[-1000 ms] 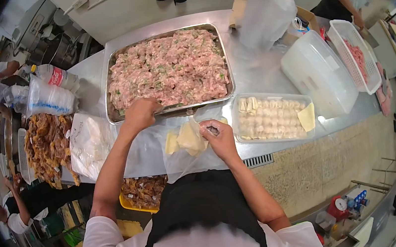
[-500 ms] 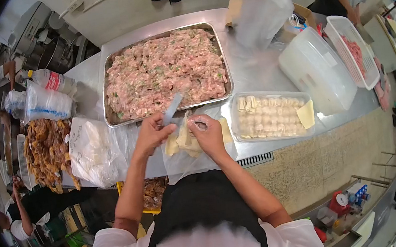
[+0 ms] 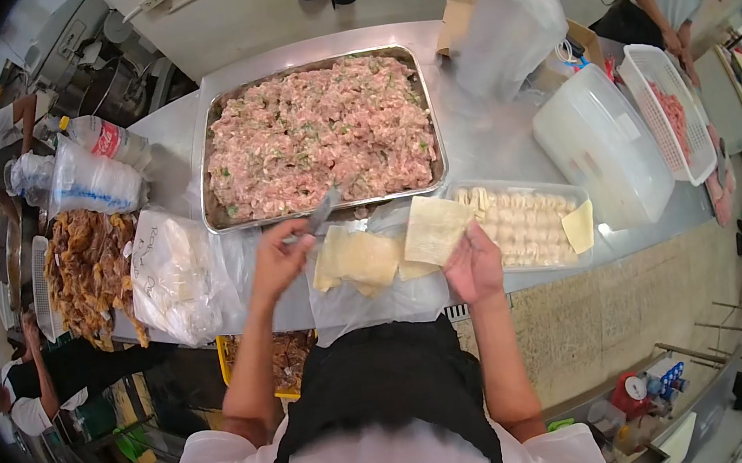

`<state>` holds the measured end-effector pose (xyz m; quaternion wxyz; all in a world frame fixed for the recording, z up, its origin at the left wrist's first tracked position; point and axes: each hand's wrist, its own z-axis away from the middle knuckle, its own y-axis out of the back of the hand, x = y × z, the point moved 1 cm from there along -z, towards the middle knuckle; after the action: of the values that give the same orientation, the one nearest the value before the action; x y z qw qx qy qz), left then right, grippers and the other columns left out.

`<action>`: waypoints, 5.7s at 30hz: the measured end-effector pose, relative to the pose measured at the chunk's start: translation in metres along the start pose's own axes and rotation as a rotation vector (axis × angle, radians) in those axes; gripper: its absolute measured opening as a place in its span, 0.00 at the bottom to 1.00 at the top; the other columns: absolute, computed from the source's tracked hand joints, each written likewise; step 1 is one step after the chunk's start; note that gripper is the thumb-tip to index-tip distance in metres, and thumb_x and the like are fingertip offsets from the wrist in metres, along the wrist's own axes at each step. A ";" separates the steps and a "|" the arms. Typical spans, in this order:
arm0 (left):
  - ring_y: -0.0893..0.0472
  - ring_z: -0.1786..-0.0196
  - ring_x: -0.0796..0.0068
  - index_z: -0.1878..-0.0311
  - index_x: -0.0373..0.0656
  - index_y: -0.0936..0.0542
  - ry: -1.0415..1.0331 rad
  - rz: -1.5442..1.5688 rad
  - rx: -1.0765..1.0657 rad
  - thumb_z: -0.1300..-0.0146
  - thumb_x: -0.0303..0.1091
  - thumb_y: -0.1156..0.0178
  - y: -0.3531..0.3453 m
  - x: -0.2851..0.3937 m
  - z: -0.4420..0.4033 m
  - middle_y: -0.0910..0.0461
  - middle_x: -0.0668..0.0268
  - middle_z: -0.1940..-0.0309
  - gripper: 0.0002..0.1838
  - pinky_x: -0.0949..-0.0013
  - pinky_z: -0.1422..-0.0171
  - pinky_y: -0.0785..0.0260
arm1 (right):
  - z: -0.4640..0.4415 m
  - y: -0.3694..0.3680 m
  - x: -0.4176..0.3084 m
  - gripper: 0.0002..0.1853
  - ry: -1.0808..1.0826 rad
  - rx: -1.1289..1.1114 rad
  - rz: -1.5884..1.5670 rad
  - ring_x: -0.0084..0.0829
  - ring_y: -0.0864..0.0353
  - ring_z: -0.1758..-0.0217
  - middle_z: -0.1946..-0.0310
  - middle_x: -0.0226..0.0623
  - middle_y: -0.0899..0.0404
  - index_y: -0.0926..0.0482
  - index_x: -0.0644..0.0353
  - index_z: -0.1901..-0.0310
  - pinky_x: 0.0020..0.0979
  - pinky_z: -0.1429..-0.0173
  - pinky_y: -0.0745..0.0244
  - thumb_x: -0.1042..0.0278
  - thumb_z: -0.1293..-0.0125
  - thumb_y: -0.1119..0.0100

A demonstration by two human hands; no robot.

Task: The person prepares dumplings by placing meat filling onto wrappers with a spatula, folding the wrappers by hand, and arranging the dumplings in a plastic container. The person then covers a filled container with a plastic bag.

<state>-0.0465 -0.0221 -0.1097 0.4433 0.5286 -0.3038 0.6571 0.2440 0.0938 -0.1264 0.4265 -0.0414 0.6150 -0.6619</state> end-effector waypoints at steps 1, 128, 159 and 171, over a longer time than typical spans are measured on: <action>0.20 0.75 0.75 0.59 0.37 0.19 -0.209 -0.236 0.008 0.39 0.23 0.33 0.018 0.005 -0.010 0.19 0.68 0.71 0.06 0.70 0.73 0.29 | 0.004 -0.012 -0.007 0.29 -0.061 -0.090 -0.122 0.52 0.32 0.26 0.30 0.54 0.31 0.40 0.69 0.28 0.56 0.23 0.36 0.54 0.20 0.58; 0.17 0.60 0.43 0.71 0.36 0.16 -0.521 -1.393 -0.142 0.55 0.21 0.39 0.009 0.082 -0.053 0.18 0.47 0.71 0.06 0.48 0.56 0.24 | -0.026 -0.011 0.032 0.22 -0.332 0.006 0.286 0.35 0.16 0.44 0.43 0.41 0.20 0.29 0.66 0.36 0.37 0.40 0.19 0.60 0.24 0.45; 0.18 0.63 0.61 0.51 0.40 0.12 -0.479 -0.775 -0.055 0.46 0.13 0.36 -0.007 0.070 0.037 0.19 0.58 0.65 0.20 0.65 0.58 0.26 | -0.060 -0.050 0.040 0.24 0.003 0.297 -0.116 0.44 0.28 0.30 0.33 0.47 0.28 0.36 0.68 0.30 0.48 0.24 0.33 0.60 0.18 0.60; 0.16 0.56 0.51 0.55 0.46 0.11 -0.428 -1.356 -0.050 0.55 0.16 0.41 0.030 0.087 -0.031 0.16 0.55 0.63 0.23 0.53 0.52 0.23 | -0.054 -0.031 0.017 0.25 0.168 0.180 -0.074 0.43 0.31 0.27 0.30 0.49 0.31 0.38 0.70 0.28 0.47 0.20 0.39 0.60 0.17 0.65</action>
<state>-0.0906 0.0145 -0.0319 0.6971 0.7083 -0.0035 0.1110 0.1865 0.1215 -0.1210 0.3508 0.0302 0.5847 -0.7308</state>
